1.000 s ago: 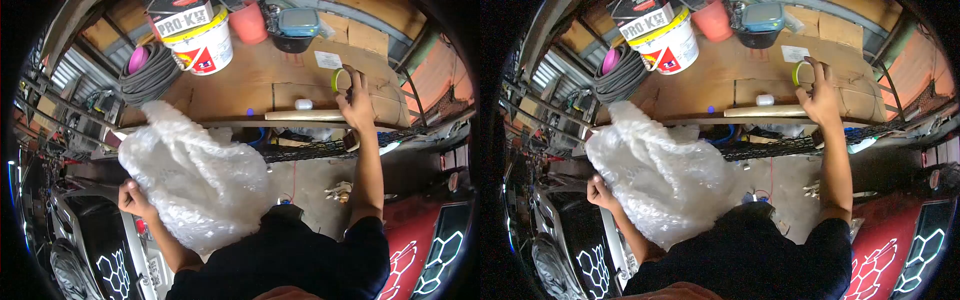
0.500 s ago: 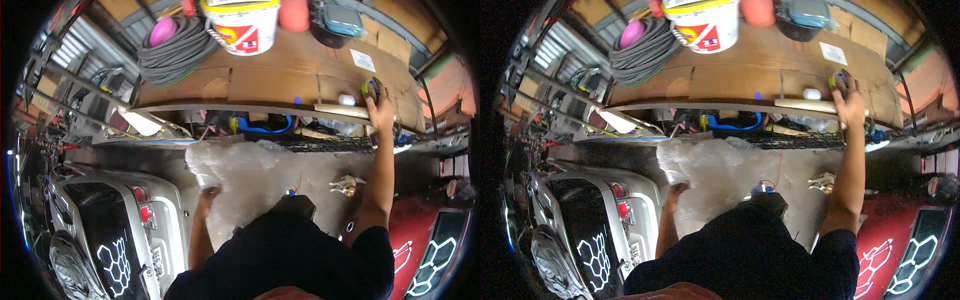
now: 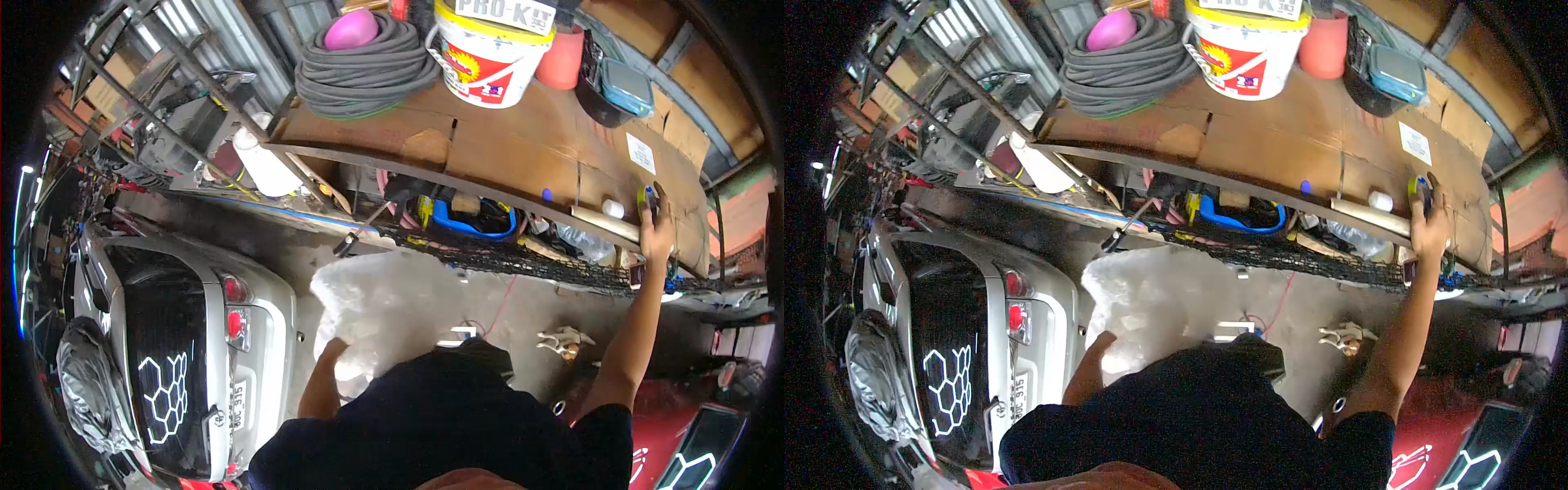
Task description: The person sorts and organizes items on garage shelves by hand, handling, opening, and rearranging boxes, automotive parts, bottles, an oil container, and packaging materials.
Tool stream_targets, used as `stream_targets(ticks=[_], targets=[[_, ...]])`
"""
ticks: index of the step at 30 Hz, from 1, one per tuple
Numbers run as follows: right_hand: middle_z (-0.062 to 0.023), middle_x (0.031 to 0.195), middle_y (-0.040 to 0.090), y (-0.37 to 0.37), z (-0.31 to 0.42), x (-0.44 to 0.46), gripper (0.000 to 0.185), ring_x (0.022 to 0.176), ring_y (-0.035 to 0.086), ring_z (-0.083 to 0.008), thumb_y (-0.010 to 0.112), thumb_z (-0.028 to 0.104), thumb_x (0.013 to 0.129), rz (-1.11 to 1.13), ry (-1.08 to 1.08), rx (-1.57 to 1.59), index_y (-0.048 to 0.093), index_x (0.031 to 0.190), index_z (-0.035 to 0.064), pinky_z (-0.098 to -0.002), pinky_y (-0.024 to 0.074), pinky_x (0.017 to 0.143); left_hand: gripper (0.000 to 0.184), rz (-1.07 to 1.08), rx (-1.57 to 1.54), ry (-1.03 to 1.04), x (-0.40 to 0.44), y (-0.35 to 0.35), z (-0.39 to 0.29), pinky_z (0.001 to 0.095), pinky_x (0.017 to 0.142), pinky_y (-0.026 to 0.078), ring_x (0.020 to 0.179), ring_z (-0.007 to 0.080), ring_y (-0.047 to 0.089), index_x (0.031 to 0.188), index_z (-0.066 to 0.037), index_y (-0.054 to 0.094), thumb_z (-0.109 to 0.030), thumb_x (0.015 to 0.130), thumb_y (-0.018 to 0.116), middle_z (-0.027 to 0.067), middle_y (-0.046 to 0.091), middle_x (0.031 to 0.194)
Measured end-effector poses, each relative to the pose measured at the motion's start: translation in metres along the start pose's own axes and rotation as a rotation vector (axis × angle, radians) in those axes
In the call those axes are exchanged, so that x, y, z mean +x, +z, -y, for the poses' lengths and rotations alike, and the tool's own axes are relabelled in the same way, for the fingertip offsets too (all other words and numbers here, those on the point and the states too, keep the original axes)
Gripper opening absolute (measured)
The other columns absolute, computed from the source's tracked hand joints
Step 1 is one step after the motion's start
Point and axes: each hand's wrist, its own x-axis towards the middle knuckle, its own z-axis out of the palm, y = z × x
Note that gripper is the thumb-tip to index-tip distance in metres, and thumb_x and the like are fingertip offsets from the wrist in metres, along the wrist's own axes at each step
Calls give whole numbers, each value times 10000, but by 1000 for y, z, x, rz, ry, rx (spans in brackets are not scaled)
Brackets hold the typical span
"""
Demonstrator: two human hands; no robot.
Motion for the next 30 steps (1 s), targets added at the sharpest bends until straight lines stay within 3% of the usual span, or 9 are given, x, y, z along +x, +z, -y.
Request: stream_targets(ticks=[6, 12, 15, 16, 19, 20, 23, 27, 30], targets=[[-221, 1449, 611, 3, -9, -3, 548, 1343, 583, -402, 521, 399, 1024, -20, 35, 43, 543, 1498, 125, -455, 430, 1126, 1049, -51, -432, -278, -11, 42, 61, 521, 998, 491, 1201, 387, 611, 1241, 65, 684, -880, 787, 642, 288, 642, 1288], [-244, 1390, 637, 11, -34, -2, 558, 1264, 634, -347, 460, 407, 1063, -128, -62, 185, 525, 1500, 67, -435, 462, 1072, 1144, -185, -860, -364, 11, 47, 32, 562, 1050, 463, 1319, 409, 552, 1336, 93, 628, -899, 765, 646, 303, 586, 1410], [-224, 1448, 599, 11, -33, -7, 567, 1289, 605, -310, 447, 410, 1075, -224, 103, 340, 505, 1509, 49, -424, 455, 1086, 1195, -89, -664, -334, 11, 40, 16, 582, 1076, 449, 1379, 421, 523, 1383, 106, 600, -908, 754, 648, 310, 558, 1471], [-253, 1422, 585, 10, -21, -10, 587, 1304, 576, -331, 424, 341, 1083, -311, 127, 431, 495, 1462, -102, -413, 419, 1124, 1118, -25, -508, -285, 12, 37, 15, 569, 1032, 477, 1293, 408, 577, 1318, 114, 641, -847, 751, 706, 294, 616, 1381], [-236, 1415, 586, 2, 11, -47, 703, 1266, 596, -311, 476, 470, 1070, -555, -208, 302, 481, 1454, -120, -413, 452, 1100, 825, 78, -199, -132, 33, 36, 35, 464, 844, 547, 992, 338, 711, 1114, 81, 754, -668, 770, 798, 234, 754, 1072], [-240, 1421, 582, 9, 32, -69, 762, 1266, 596, -328, 490, 531, 1056, -529, -281, 346, 472, 1456, -117, -432, 454, 1101, 671, -2, -296, -32, 35, 47, 47, 430, 740, 537, 827, 303, 724, 998, 53, 777, -588, 803, 785, 210, 764, 896], [-263, 1372, 586, 59, 70, -177, 855, 1255, 599, -388, 507, 643, 1024, -270, -481, 363, 464, 1457, -93, -502, 464, 1094, 637, -10, -198, -103, 37, 68, 70, 472, 800, 545, 884, 374, 729, 1016, 55, 766, -563, 865, 732, 269, 755, 932], [-289, 1373, 602, 121, 138, -278, 748, 1231, 627, -371, 552, 445, 1013, 268, -153, 715, 442, 1462, -142, -455, 470, 1082, 691, -175, -276, -189, 15, 104, 74, 483, 892, 548, 1015, 412, 720, 1101, 82, 743, -571, 879, 735, 291, 748, 1055], [-274, 1334, 615, 116, 176, -257, 669, 1201, 641, -391, 631, 341, 981, 660, -43, 879, 444, 1492, -49, -426, 507, 1031, 780, -233, -305, -273, 3, 135, 92, 475, 1003, 539, 1165, 417, 691, 1236, 110, 682, -580, 878, 757, 307, 710, 1224]])
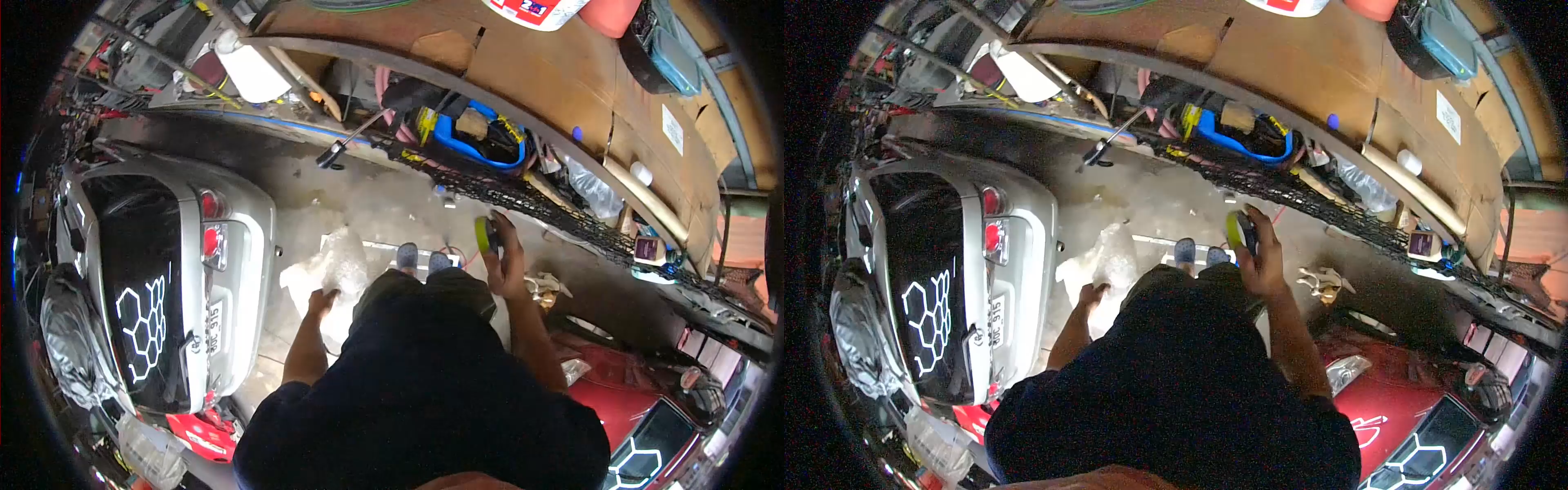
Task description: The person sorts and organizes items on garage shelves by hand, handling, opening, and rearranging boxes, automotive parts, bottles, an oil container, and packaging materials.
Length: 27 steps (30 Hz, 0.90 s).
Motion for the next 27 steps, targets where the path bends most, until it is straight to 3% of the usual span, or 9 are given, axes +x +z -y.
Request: stream_targets(ticks=[3, 9, 12, 15, 17, 18, 20, 23, 27], targets=[[-284, 1416, 555, 4, 10, 30, 735, 1291, 586, -458, 713, 262, 913, 217, -39, -146, 400, 1534, 24, -458, 489, 1081, 865, -246, -40, -20, -41, 9, -14, 474, 1041, 520, 1276, 438, 628, 1388, 100, 574, -568, 875, 768, 318, 648, 1345], [-307, 1503, 473, 30, 10, 51, 855, 1375, 517, -461, 743, 317, 879, 368, -188, -340, 335, 1582, 51, -496, 454, 1127, 742, -329, -239, -26, -76, 3, -32, 473, 1048, 511, 1276, 408, 632, 1366, 72, 605, -511, 926, 736, 297, 674, 1315], [-277, 1504, 456, 49, 6, 41, 806, 1406, 460, -468, 734, 269, 861, 551, -85, -176, 387, 1558, 61, -488, 403, 1151, 696, -287, -628, 138, -78, 10, -27, 438, 1033, 513, 1216, 371, 667, 1325, 71, 634, -528, 974, 676, 260, 709, 1263], [-274, 1464, 468, 68, 3, 37, 793, 1343, 498, -471, 723, 298, 867, 673, -138, -174, 391, 1540, 42, -499, 440, 1098, 586, -342, -643, 479, -74, 16, -4, 411, 1082, 476, 1224, 337, 662, 1344, 103, 617, -403, 1055, 549, 250, 718, 1267], [-266, 1395, 497, 81, -6, 32, 805, 1251, 555, -465, 729, 324, 862, 745, -211, -228, 387, 1523, 19, -510, 489, 1026, 550, -359, -475, 368, -62, 29, 17, 418, 1121, 451, 1258, 412, 627, 1309, 73, 652, -387, 1111, 423, 286, 681, 1303], [-269, 1407, 491, 84, 1, 33, 786, 1283, 541, -474, 725, 303, 856, 798, -125, -207, 397, 1517, 31, -511, 475, 1060, 555, -361, -125, 381, -34, 39, 51, 450, 1135, 441, 1297, 462, 589, 1350, 64, 626, -400, 1074, 497, 319, 630, 1364], [-269, 1422, 486, 85, 6, 38, 771, 1307, 529, -480, 721, 288, 854, 866, -136, -270, 407, 1515, 46, -513, 465, 1081, 673, -572, -466, -55, -78, 39, 32, 491, 1137, 435, 1346, 472, 549, 1495, 16, 478, -425, 1002, 605, 341, 601, 1388], [-259, 1438, 485, 83, -8, 40, 759, 1334, 516, -469, 722, 262, 858, 919, -145, -391, 415, 1523, 64, -505, 451, 1104, 690, -550, -452, -354, -96, 57, 57, 494, 1080, 482, 1279, 463, 611, 1583, -97, 331, -307, 994, 623, 306, 643, 1351], [-250, 1412, 501, 65, -26, 37, 752, 1333, 509, -447, 733, 274, 871, 958, -99, -448, 424, 1516, 42, -485, 442, 1112, 621, -633, -595, -420, -115, 70, 78, 493, 1022, 517, 1222, 443, 654, 1557, -128, 390, -185, 981, 614, 285, 696, 1260]])
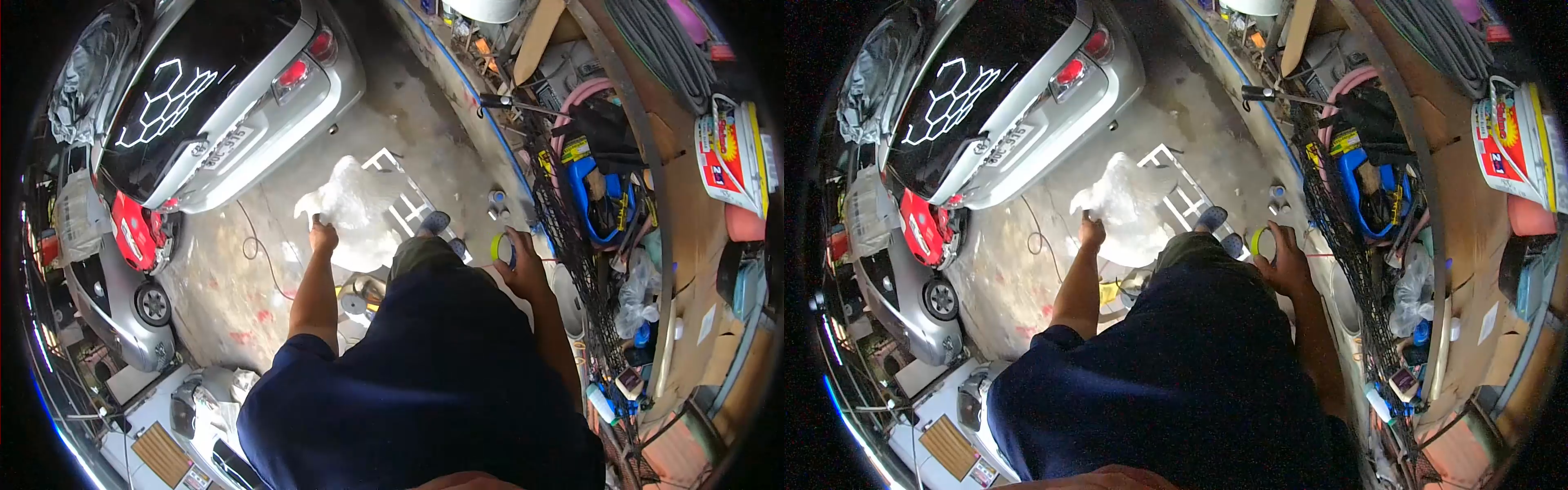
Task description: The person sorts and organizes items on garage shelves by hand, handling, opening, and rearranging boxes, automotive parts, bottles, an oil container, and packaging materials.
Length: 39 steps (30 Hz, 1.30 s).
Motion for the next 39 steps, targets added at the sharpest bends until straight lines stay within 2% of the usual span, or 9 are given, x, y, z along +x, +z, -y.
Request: stream_targets(ticks=[9, 12, 15, 18, 21, 25, 34, 35, 39], targets=[[-243, 1449, 483, 1, -8, -21, 764, 1301, 546, -461, 730, 323, 883, -6, 39, -29, 408, 1528, 70, -516, 494, 1041, 552, -170, -689, 364, 58, 45, -102, 401, 1007, 499, 1110, 314, 627, 1517, 58, 392, -59, 1011, 578, 242, 631, 1294], [-240, 1451, 483, 1, -4, -29, 774, 1306, 545, -454, 735, 334, 876, 5, 137, 28, 412, 1531, 78, -517, 495, 1042, 758, 259, -1041, 150, 32, 15, -174, 632, 1081, 417, 1342, 373, 526, 1652, -116, 138, -233, 1061, 599, 209, 481, 1538], [-235, 1456, 483, 9, -12, -43, 789, 1309, 550, -446, 728, 375, 872, -34, 163, -3, 414, 1534, 82, -521, 497, 1042, 801, 343, -1024, 109, 64, 50, -190, 519, 872, 561, 1210, 347, 595, 1650, -165, 171, -311, 1026, 652, 257, 583, 1415], [-227, 1461, 483, 16, -11, -55, 803, 1303, 558, -443, 716, 423, 869, -73, 221, 17, 418, 1534, 85, -522, 498, 1046, 833, 386, -563, 83, 63, 81, -195, 540, 902, 554, 1202, 361, 602, 1656, -198, 155, -415, 1017, 643, 223, 604, 1406], [-209, 1439, 506, 26, -9, -61, 793, 1325, 551, -414, 753, 339, 840, -146, 249, 39, 443, 1520, 73, -498, 489, 1078, 572, 783, -674, 504, 37, 126, -178, 501, 1072, 471, 1188, 335, 627, 1331, -104, 590, -324, 827, 750, 169, 703, 1167], [-205, 1410, 520, 33, 1, -49, 812, 1290, 570, -400, 777, 321, 811, -223, 184, 32, 460, 1514, 67, -493, 506, 1051, 696, 1368, -483, 456, -132, 83, -240, 425, 797, 625, 888, 277, 732, 1480, 19, 503, -396, 960, 708, 191, 653, 1318], [-203, 1401, 522, 50, 16, -13, 891, 1206, 595, -415, 766, 520, 834, -139, 52, -178, 451, 1515, 37, -511, 532, 990, 376, 1224, -260, 610, -175, 55, -251, 357, 760, 597, 843, 198, 719, 1200, 61, 714, -250, 989, 718, 128, 756, 1075], [-201, 1414, 523, 56, 14, -9, 877, 1216, 594, -417, 759, 521, 847, -118, 24, -122, 452, 1514, 41, -511, 531, 995, 358, 1254, -302, 845, -161, 57, -243, 369, 812, 603, 891, 213, 725, 1194, 80, 712, -206, 980, 730, 138, 762, 1048], [-194, 1380, 583, 33, 19, -26, 566, 1182, 644, -389, 733, 433, 929, -344, -14, -37, 606, 1384, 123, -508, 537, 992, 297, 1116, -452, 577, -107, 91, -191, 387, 811, 609, 946, 222, 718, 1088, 81, 708, -111, 881, 800, 142, 754, 1024]])
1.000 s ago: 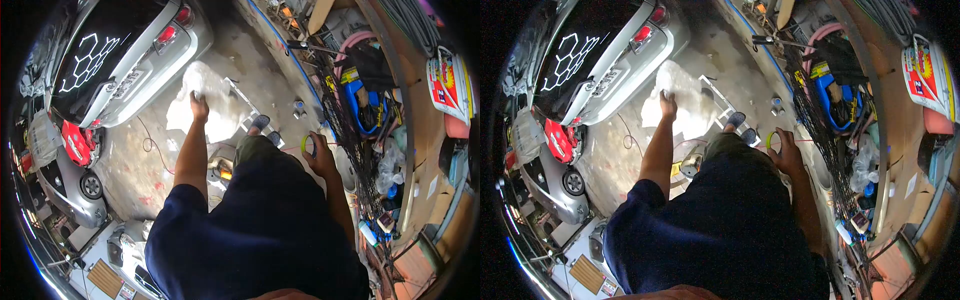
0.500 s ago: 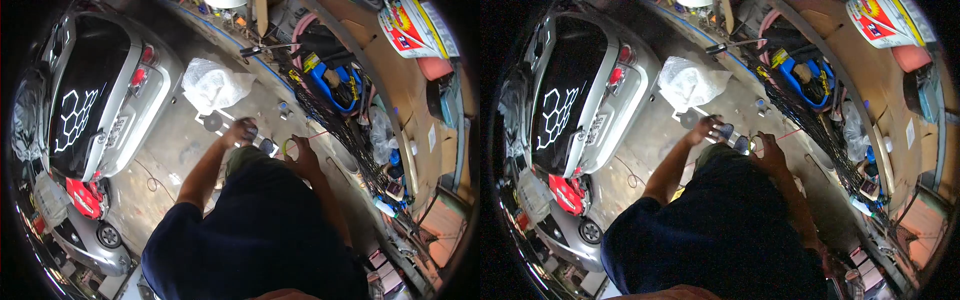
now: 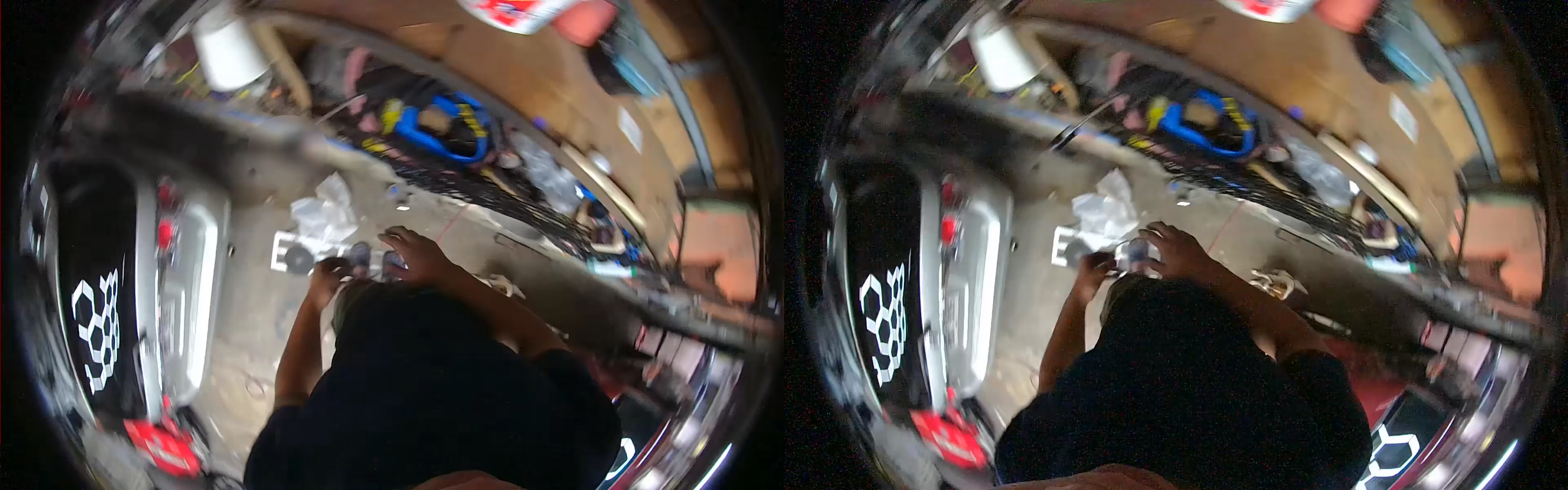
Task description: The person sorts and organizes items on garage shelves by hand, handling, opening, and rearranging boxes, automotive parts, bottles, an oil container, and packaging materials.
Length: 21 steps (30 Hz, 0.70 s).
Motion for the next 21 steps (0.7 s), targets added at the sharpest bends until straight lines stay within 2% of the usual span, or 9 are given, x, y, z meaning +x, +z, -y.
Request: stream_targets(ticks=[1, 3, 4, 6, 7, 13, 15, 17, 21], targets=[[-182, 1344, 614, -21, -8, -8, 523, 1168, 656, -376, 757, 357, 907, -184, 33, -42, 631, 1351, 113, -494, 543, 982, 292, -49, -197, -117, -3, -10, 5, 402, 800, 636, 938, 247, 725, 1154, 57, 686, -87, 919, 780, 137, 738, 1062], [-157, 1271, 675, -82, -8, -16, 454, 1139, 679, -351, 806, 206, 864, -518, 60, -127, 682, 1286, 91, -464, 555, 964, 284, -141, -172, -50, -3, -46, 49, 411, 768, 646, 893, 258, 731, 1200, 29, 649, -72, 950, 737, 141, 720, 1073], [-132, 1094, 730, -143, 22, -25, 320, 1039, 707, -335, 806, 65, 841, -805, 35, -212, 724, 1150, 65, -439, 567, 914, 286, -149, -219, -61, -8, -61, 55, 393, 729, 639, 859, 254, 730, 1223, 26, 638, -100, 975, 700, 142, 720, 1069], [-152, 979, 724, -239, 21, -57, 228, 880, 718, -334, 689, -34, 858, -1089, -3, -390, 707, 1070, 49, -395, 571, 777, 309, -333, -112, -194, -14, -83, 80, 409, 666, 622, 845, 241, 724, 1226, 3, 647, -168, 972, 692, 129, 728, 1052], [-172, 1016, 727, -273, 6, -76, 259, 909, 713, -352, 731, 55, 889, -1175, 163, -360, 701, 1146, 45, -408, 566, 812, 293, -429, -103, -272, -16, -89, 82, 409, 653, 616, 824, 227, 712, 1191, -9, 653, -173, 956, 709, 114, 727, 1030], [-233, 1146, 721, -340, -66, -119, 576, 1075, 690, -445, 763, 487, 915, -626, 340, -547, 648, 1306, 80, -492, 543, 945, 158, -661, 170, -272, 1, -130, 103, 351, 598, 516, 746, 146, 635, 896, -58, 694, -161, 856, 805, 48, 709, 874], [-242, 1163, 716, -346, -48, -119, 620, 1102, 683, -452, 771, 528, 896, -537, 503, -353, 639, 1297, 75, -506, 538, 958, 164, -574, 658, -119, 12, -140, 91, 343, 623, 510, 718, 149, 630, 880, -34, 716, -155, 843, 820, 46, 722, 844], [-252, 1110, 726, -349, -55, -123, 684, 1042, 701, -456, 820, 552, 838, -528, 498, -345, 630, 1275, 61, -515, 544, 917, 159, -713, 530, -176, 10, -108, 39, 348, 640, 516, 700, 154, 635, 894, -20, 724, -152, 861, 806, 51, 734, 836], [-266, 1020, 731, -359, -53, -124, 728, 975, 711, -469, 860, 567, 780, -520, 516, -305, 647, 1231, 36, -521, 550, 876, 207, -501, 155, 0, 43, -113, 24, 345, 659, 543, 685, 193, 678, 1035, -2, 669, -196, 971, 708, 95, 755, 846]])
